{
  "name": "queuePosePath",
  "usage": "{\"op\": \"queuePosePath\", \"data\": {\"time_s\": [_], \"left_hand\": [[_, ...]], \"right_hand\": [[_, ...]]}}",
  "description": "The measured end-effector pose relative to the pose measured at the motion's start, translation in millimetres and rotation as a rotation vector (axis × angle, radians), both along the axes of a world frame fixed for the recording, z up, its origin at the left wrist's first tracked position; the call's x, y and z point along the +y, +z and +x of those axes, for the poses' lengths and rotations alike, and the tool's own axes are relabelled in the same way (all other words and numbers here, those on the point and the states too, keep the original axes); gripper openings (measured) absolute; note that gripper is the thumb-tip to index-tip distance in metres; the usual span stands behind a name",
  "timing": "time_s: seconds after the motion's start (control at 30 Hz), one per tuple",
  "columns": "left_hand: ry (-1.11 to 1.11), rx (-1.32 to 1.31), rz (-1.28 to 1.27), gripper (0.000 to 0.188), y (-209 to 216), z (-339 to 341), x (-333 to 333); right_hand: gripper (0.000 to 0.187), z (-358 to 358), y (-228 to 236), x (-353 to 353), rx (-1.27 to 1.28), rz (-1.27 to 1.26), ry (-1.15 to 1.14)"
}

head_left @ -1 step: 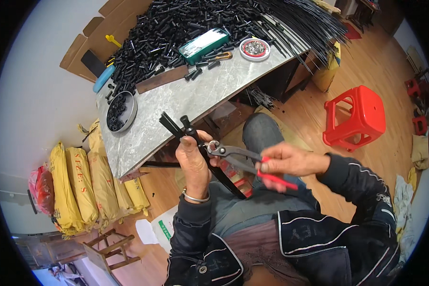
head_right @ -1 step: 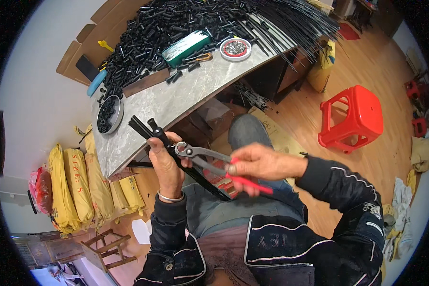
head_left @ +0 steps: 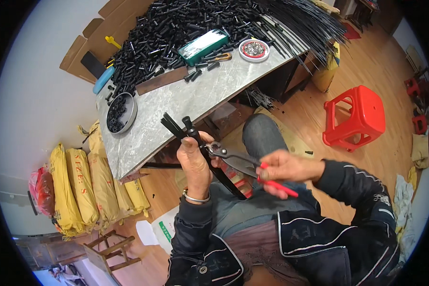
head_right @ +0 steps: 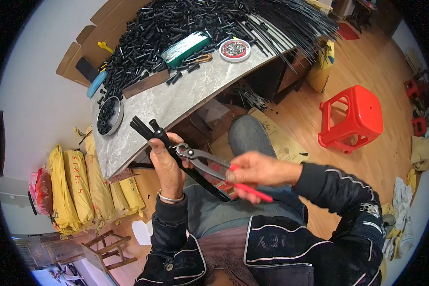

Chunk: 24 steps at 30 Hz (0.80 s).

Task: Assembling bundles of thin black wires or tubes into a connector housing using pliers.

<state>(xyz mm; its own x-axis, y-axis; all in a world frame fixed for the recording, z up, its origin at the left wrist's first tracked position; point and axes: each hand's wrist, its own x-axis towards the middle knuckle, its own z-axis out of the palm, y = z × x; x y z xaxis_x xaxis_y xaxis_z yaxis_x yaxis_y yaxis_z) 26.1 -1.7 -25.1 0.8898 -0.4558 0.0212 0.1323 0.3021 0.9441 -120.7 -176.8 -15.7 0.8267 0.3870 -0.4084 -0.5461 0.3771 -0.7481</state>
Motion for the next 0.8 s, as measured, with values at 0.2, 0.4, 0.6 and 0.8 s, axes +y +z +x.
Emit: {"op": "queuePosePath", "data": {"time_s": [0.2, 0.4, 0.6, 0.8], "left_hand": [[0.027, -0.034, 0.111, 0.07, 1.3, -5.0, 2.9], [0.02, -0.029, 0.02, 0.07, -0.7, -5.0, 3.2], [0.007, -0.093, 0.041, 0.066, -3.5, -10.6, 2.9], [0.003, -0.023, -0.022, 0.062, -1.1, -13.4, 6.4]], "right_hand": [[0.024, 8.5, -0.5, -12.8, -0.806, -0.944, 0.133], [0.033, -2.9, 9.5, -7.1, 0.01, 0.028, 0.042], [0.027, 2.9, 23.1, -20.6, -0.189, -0.446, 0.334], [0.023, 2.2, 44.1, -20.5, -0.374, -0.711, 0.098]]}}
